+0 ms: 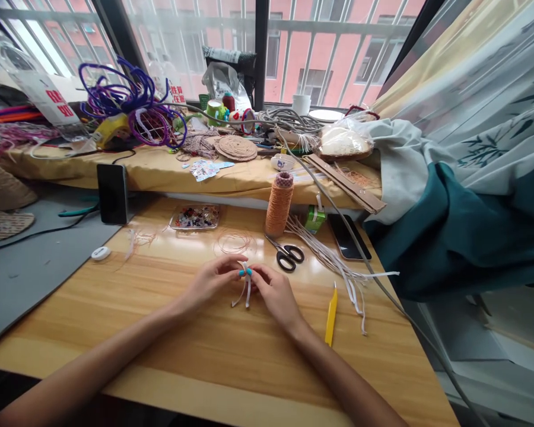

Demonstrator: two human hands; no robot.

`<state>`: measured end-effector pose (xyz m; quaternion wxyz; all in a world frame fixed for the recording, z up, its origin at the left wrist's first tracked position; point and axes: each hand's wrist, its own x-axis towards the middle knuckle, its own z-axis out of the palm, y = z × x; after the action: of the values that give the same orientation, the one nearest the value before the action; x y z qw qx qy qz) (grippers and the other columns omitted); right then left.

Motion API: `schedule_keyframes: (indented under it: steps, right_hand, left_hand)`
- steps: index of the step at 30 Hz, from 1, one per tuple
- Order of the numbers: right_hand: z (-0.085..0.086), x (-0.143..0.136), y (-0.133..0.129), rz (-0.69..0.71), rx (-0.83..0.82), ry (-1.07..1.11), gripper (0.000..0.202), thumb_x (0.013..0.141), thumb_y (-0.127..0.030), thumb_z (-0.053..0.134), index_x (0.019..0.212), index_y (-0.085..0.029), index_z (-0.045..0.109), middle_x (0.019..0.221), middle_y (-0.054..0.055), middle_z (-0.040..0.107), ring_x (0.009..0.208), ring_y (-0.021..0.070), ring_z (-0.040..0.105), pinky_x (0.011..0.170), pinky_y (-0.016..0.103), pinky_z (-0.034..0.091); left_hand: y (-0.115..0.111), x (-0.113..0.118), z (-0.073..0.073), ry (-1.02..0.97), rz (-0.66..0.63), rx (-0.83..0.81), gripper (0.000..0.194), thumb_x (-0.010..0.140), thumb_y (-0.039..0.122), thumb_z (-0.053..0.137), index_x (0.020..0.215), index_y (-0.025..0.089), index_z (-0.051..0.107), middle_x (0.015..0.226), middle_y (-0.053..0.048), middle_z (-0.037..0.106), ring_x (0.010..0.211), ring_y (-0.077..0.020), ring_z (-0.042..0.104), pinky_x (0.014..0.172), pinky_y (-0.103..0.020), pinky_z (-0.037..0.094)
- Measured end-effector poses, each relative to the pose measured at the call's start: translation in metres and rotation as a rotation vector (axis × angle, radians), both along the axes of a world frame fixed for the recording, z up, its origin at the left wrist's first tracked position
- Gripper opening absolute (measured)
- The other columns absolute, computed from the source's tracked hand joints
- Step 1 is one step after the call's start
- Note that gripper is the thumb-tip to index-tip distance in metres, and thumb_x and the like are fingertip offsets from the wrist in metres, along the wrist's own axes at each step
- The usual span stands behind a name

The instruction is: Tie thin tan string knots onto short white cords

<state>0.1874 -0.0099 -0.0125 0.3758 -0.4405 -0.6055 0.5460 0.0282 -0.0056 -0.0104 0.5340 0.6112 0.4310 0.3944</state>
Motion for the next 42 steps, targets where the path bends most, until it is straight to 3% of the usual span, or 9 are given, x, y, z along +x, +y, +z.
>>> schedule_keyframes:
  steps: [4, 7, 11, 14, 21, 30, 36, 42]
  right_hand:
    - [0.000, 0.002, 0.002, -0.018, 0.080, -0.092, 0.023, 0.080, -0.031, 0.041, 0.085, -0.016, 0.058, 0.075, 0.003, 0.059, 0.067, 0.0126, 0.056, 0.064, 0.026, 0.048]
    - [-0.001, 0.003, 0.002, -0.017, 0.262, -0.258, 0.022, 0.082, -0.026, 0.038, 0.081, -0.016, 0.057, 0.072, 0.003, 0.057, 0.062, 0.0120, 0.053, 0.060, 0.025, 0.046]
    - [-0.004, 0.005, 0.001, -0.018, 0.526, -0.468, 0.020, 0.082, -0.019, 0.036, 0.082, -0.016, 0.056, 0.073, 0.004, 0.055, 0.067, 0.0136, 0.052, 0.064, 0.027, 0.043]
    - [-0.006, 0.005, 0.001, 0.017, 0.635, -0.550, 0.019, 0.082, -0.014, 0.035, 0.084, -0.016, 0.054, 0.076, 0.005, 0.055, 0.071, 0.0143, 0.051, 0.065, 0.026, 0.042]
    - [-0.009, 0.005, -0.001, 0.029, 0.675, -0.631, 0.020, 0.084, -0.014, 0.032, 0.088, -0.016, 0.051, 0.077, 0.005, 0.054, 0.071, 0.0145, 0.051, 0.066, 0.027, 0.042]
    - [-0.004, 0.010, -0.001, 0.199, 0.827, -0.855, 0.024, 0.085, -0.015, 0.030, 0.099, -0.013, 0.050, 0.080, 0.007, 0.053, 0.074, 0.0159, 0.052, 0.067, 0.027, 0.043]
    - [-0.004, 0.012, -0.001, 0.228, 0.897, -0.922, 0.023, 0.085, -0.017, 0.033, 0.096, -0.014, 0.052, 0.075, 0.005, 0.051, 0.069, 0.0145, 0.049, 0.061, 0.024, 0.040]
    - [-0.004, 0.013, -0.002, 0.231, 0.965, -0.970, 0.021, 0.084, -0.014, 0.034, 0.086, -0.013, 0.055, 0.072, 0.005, 0.050, 0.065, 0.0142, 0.046, 0.058, 0.024, 0.036]
  left_hand:
    - [-0.002, 0.001, -0.002, 0.144, 0.018, 0.095, 0.030, 0.076, 0.022, 0.047, 0.104, 0.015, 0.051, 0.084, -0.004, 0.062, 0.077, -0.0128, 0.056, 0.076, -0.026, 0.043]
    - [-0.002, 0.001, -0.006, 0.266, 0.049, 0.148, 0.031, 0.076, 0.022, 0.045, 0.106, 0.015, 0.052, 0.078, -0.003, 0.062, 0.070, -0.0119, 0.055, 0.071, -0.024, 0.043]
    - [-0.004, 0.000, -0.008, 0.358, 0.051, 0.155, 0.024, 0.076, 0.024, 0.045, 0.095, 0.018, 0.058, 0.084, -0.003, 0.064, 0.075, -0.0143, 0.055, 0.072, -0.026, 0.042]
    - [-0.005, -0.001, -0.006, 0.388, 0.044, 0.142, 0.021, 0.076, 0.025, 0.046, 0.086, 0.018, 0.062, 0.090, -0.004, 0.064, 0.081, -0.0165, 0.056, 0.075, -0.027, 0.041]
    - [-0.007, -0.003, -0.006, 0.388, 0.030, 0.070, 0.023, 0.073, 0.021, 0.045, 0.088, 0.017, 0.063, 0.076, -0.001, 0.065, 0.067, -0.0145, 0.056, 0.063, -0.024, 0.042]
    - [-0.008, -0.003, -0.001, 0.602, 0.076, 0.143, 0.022, 0.075, 0.021, 0.043, 0.077, 0.015, 0.063, 0.079, -0.007, 0.065, 0.072, -0.0172, 0.057, 0.067, -0.027, 0.041]
    - [-0.008, -0.003, -0.004, 0.571, 0.011, 0.121, 0.023, 0.076, 0.022, 0.041, 0.082, 0.014, 0.062, 0.081, -0.006, 0.065, 0.072, -0.0161, 0.057, 0.065, -0.026, 0.042]
    - [-0.011, -0.001, -0.007, 0.651, -0.051, 0.292, 0.023, 0.079, 0.019, 0.040, 0.088, 0.015, 0.061, 0.086, -0.006, 0.063, 0.078, -0.0161, 0.057, 0.070, -0.026, 0.042]
